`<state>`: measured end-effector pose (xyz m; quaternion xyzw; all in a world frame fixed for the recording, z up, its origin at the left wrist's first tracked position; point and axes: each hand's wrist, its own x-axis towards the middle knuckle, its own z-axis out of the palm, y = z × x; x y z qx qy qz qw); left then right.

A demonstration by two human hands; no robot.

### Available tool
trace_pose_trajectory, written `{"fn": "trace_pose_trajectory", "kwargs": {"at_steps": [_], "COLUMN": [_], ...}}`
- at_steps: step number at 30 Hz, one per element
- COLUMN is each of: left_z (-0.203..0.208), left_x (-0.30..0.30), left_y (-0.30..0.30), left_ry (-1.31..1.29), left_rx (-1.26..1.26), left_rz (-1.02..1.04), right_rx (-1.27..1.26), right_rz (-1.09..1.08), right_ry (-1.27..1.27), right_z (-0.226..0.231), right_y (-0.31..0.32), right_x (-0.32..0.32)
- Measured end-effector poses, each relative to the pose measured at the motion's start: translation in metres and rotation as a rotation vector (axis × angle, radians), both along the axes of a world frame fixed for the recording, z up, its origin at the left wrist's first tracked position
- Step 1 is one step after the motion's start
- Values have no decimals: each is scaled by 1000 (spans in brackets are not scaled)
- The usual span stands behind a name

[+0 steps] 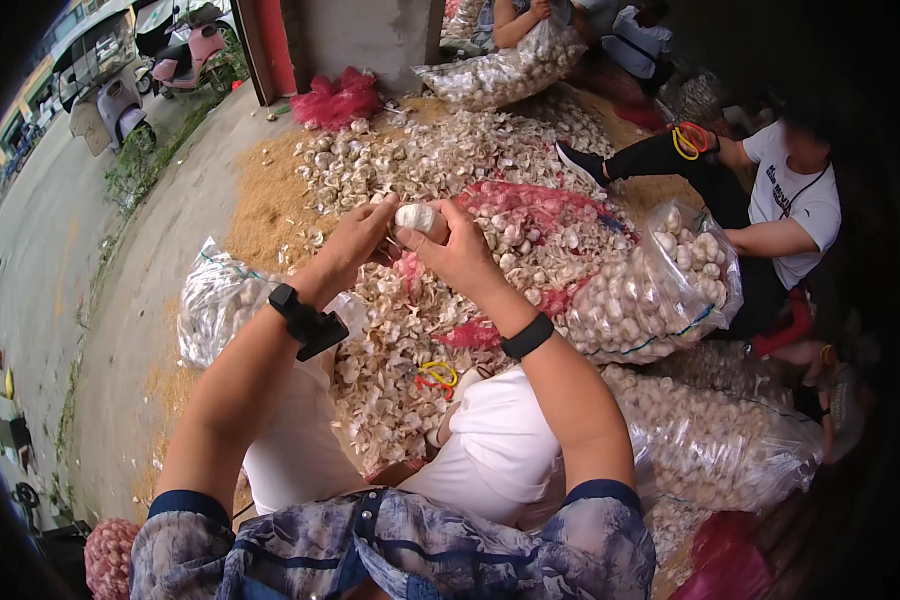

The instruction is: The person picks up garlic bulbs from a pile, peels away the outer skin by hand, and uses shears to trim the roots. They place the cleaned garlic into a plastic bag and repeat the process.

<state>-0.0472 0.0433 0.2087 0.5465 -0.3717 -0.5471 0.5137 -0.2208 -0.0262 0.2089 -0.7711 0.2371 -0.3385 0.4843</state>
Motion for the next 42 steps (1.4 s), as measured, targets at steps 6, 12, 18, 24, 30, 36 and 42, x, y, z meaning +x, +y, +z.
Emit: {"fn": "trace_pose_trajectory", "kwargs": {"at_steps": [6, 12, 18, 24, 30, 36, 42], "left_z": [-5, -14, -16, -2, 6, 1, -10], "left_x": [-15, -10, 0, -10, -18, -16, -26], "left_y": [2, 3, -3, 3, 8, 9, -1], "left_ry": [-146, -12, 19, -262, -584, -548, -936], "left_rx": [-116, -117, -148, -270, -365, -452, -492], "left_rz": [8, 11, 128, 177, 229, 231, 312], "right_rx": [328, 56, 638, 660, 483, 269, 513], "right_rz": [-77, 110, 244, 256, 213, 204, 192], "right_ry": [91, 106, -156, -284, -226, -128, -326], "right_z": [-5, 0, 11, 0, -7, 0, 0], "right_y": [-2, 5, -1, -3, -5, -6, -4], "right_x": [-4, -3, -16, -13, -10, -11, -11]}}
